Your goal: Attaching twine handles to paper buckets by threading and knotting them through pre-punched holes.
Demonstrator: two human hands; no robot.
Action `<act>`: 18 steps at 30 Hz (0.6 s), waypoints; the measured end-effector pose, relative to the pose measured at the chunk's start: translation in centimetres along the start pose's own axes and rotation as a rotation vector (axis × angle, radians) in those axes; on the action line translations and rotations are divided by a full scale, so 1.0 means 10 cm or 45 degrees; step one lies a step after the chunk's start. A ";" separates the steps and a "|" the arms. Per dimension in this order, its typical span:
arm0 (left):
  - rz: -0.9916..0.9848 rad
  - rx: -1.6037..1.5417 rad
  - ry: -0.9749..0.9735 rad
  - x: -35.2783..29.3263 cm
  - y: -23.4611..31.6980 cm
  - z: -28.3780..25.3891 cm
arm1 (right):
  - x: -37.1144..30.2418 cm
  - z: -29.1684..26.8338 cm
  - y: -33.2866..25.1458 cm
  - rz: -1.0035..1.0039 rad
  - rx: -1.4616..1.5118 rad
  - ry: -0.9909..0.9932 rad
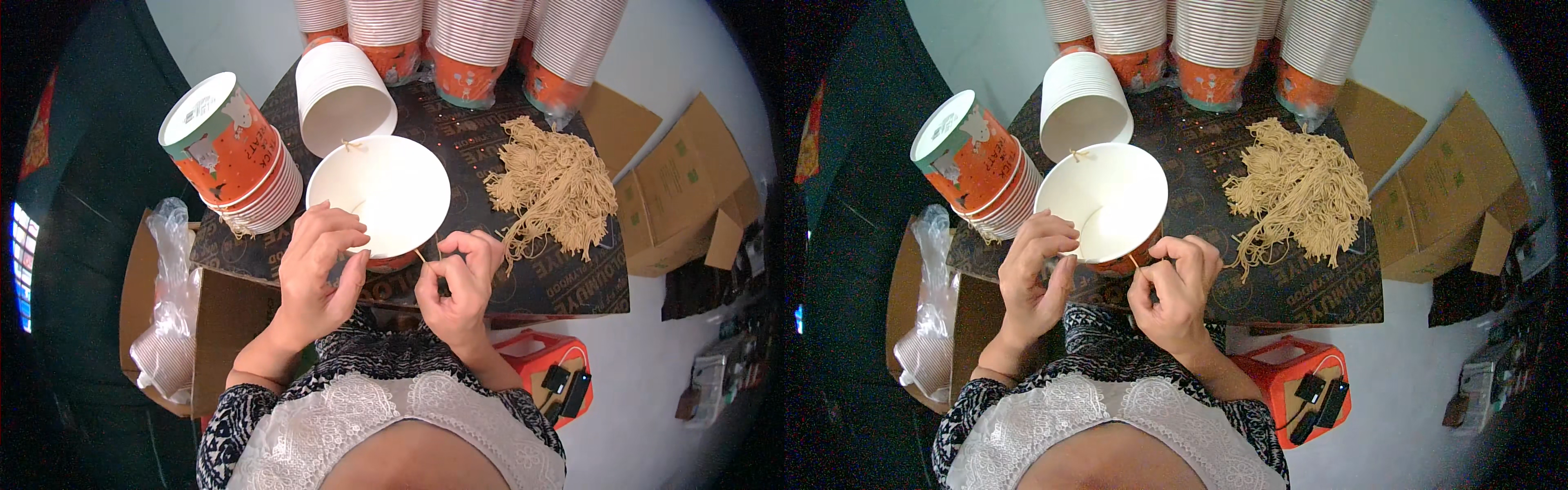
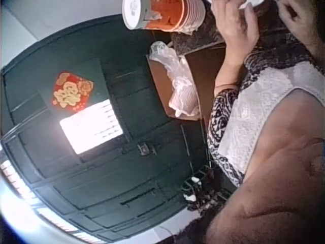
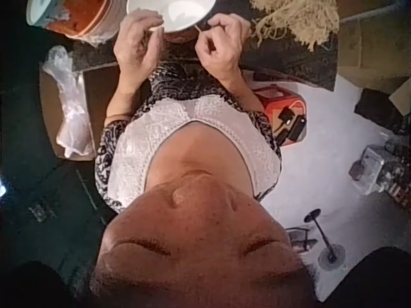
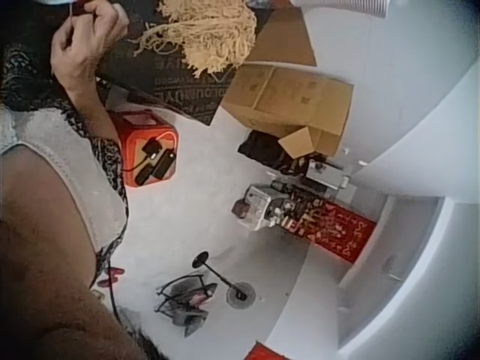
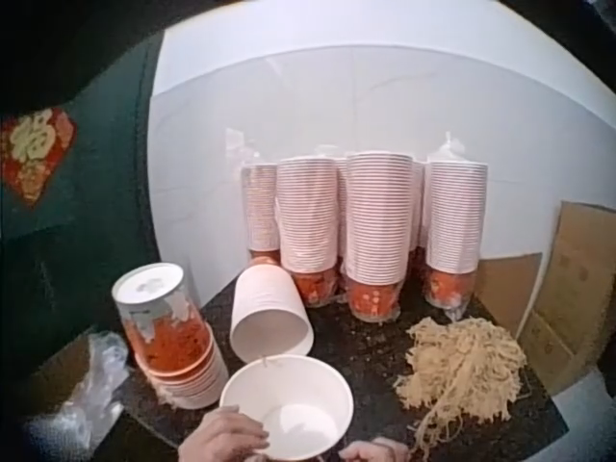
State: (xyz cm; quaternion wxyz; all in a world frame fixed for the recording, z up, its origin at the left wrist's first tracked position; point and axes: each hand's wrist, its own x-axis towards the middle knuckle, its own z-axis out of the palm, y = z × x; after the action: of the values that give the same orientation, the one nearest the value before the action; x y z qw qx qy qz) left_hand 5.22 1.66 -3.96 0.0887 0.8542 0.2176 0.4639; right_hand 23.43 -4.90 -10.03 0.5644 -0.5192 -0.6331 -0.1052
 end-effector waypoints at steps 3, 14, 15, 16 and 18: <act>-0.005 0.026 -0.012 0.03 -0.01 -0.02 | 0.02 0.01 -0.01 -0.001 0.003 0.004; -0.138 -0.212 -0.747 0.59 -0.23 -0.07 | 0.06 0.08 0.01 -0.001 -0.010 0.016; -0.095 -0.225 -0.883 0.65 -0.25 -0.04 | 0.06 0.09 0.02 -0.002 -0.015 0.021; -0.046 -0.235 -1.021 0.70 -0.24 0.00 | 0.06 0.09 0.02 -0.003 -0.017 0.029; -0.083 -0.259 -1.076 0.74 -0.24 0.04 | 0.06 0.10 0.04 0.002 0.002 0.032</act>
State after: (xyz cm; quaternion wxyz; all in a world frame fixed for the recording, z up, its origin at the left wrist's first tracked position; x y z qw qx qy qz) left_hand 8.41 7.14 0.52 0.2684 0.9486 0.1421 0.0895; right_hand 23.23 -3.66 -10.03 0.5726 -0.5179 -0.6258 -0.1108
